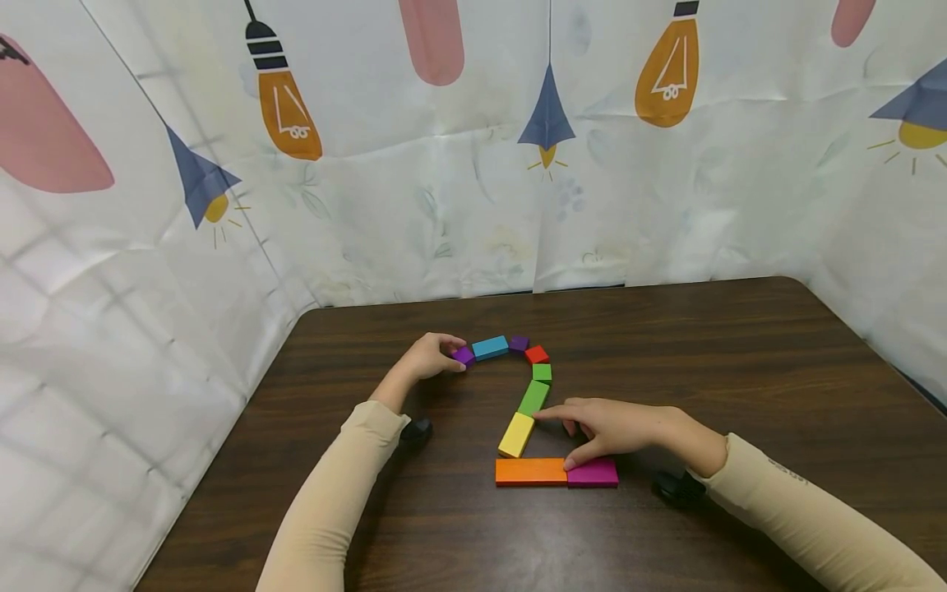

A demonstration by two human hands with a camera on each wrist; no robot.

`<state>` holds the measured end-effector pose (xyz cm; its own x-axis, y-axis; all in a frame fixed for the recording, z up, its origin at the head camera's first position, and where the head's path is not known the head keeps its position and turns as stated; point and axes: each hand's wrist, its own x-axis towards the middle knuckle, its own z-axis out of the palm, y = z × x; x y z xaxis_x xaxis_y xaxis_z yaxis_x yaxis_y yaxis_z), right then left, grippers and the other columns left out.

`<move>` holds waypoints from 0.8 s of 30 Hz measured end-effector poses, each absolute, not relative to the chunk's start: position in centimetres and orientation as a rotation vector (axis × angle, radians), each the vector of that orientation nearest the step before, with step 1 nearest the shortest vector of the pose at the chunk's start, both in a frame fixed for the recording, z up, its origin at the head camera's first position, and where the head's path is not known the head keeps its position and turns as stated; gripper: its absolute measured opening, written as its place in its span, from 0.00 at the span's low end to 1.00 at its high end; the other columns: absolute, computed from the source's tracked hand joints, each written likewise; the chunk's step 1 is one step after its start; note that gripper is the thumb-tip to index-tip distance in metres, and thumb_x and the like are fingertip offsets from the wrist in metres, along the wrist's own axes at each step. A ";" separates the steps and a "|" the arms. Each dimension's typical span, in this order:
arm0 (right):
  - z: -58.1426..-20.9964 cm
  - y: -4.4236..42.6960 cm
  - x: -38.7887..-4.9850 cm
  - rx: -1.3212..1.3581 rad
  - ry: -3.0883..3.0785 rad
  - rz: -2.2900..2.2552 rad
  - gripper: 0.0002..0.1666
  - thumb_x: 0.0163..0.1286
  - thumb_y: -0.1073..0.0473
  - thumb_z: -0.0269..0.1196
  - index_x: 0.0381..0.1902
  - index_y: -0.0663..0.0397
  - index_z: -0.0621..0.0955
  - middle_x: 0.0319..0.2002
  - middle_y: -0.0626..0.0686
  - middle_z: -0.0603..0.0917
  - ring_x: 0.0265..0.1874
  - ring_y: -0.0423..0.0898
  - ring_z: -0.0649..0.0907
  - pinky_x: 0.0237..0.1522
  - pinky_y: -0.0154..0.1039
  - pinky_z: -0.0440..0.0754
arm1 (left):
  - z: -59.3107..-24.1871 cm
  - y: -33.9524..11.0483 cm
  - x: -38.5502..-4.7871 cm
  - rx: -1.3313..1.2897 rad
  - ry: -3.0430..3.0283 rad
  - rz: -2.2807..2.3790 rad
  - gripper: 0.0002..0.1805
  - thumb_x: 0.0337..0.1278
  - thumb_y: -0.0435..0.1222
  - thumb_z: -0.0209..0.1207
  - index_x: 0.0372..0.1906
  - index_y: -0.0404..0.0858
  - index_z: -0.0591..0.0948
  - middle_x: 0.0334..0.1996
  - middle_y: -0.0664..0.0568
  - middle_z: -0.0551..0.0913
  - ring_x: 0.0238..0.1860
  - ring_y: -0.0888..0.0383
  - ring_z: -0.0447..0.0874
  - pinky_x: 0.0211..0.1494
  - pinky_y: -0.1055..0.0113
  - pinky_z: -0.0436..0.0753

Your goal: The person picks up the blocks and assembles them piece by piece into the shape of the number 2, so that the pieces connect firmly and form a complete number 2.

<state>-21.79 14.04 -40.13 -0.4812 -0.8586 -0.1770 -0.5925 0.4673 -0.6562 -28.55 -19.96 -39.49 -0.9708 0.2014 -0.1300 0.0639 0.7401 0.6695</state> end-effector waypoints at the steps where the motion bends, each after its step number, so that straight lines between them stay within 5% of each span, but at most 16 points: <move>1: -40.1 14.0 -21.8 -1.206 2.228 -0.720 0.44 0.68 0.44 0.71 0.77 0.49 0.68 0.41 0.44 0.73 0.30 0.38 0.71 0.35 0.34 0.72 | -39.5 -20.0 -28.5 0.214 2.744 1.053 0.25 0.61 0.31 0.70 0.62 0.30 0.81 0.52 0.39 0.81 0.53 0.45 0.78 0.57 0.53 0.78; 15: -40.8 14.5 -22.4 -1.307 2.202 -0.748 0.45 0.71 0.39 0.67 0.78 0.47 0.65 0.42 0.45 0.73 0.31 0.38 0.72 0.34 0.35 0.73 | -39.0 -21.1 -27.0 0.260 2.723 1.195 0.26 0.67 0.36 0.65 0.67 0.32 0.77 0.56 0.38 0.81 0.56 0.42 0.79 0.61 0.48 0.76; 24: -39.8 15.2 -22.7 -1.244 2.323 -0.855 0.42 0.73 0.42 0.66 0.77 0.52 0.67 0.48 0.47 0.78 0.38 0.42 0.79 0.42 0.39 0.80 | -38.2 -22.8 -25.2 0.255 2.788 1.279 0.29 0.72 0.38 0.62 0.73 0.34 0.71 0.66 0.37 0.75 0.64 0.38 0.75 0.63 0.43 0.75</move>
<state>-22.66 15.23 -39.79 -0.5422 -0.8394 -0.0364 -0.6153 0.4262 -0.6631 -25.18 -22.77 -38.23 -0.9842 0.1765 0.0115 0.1238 0.6413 0.7572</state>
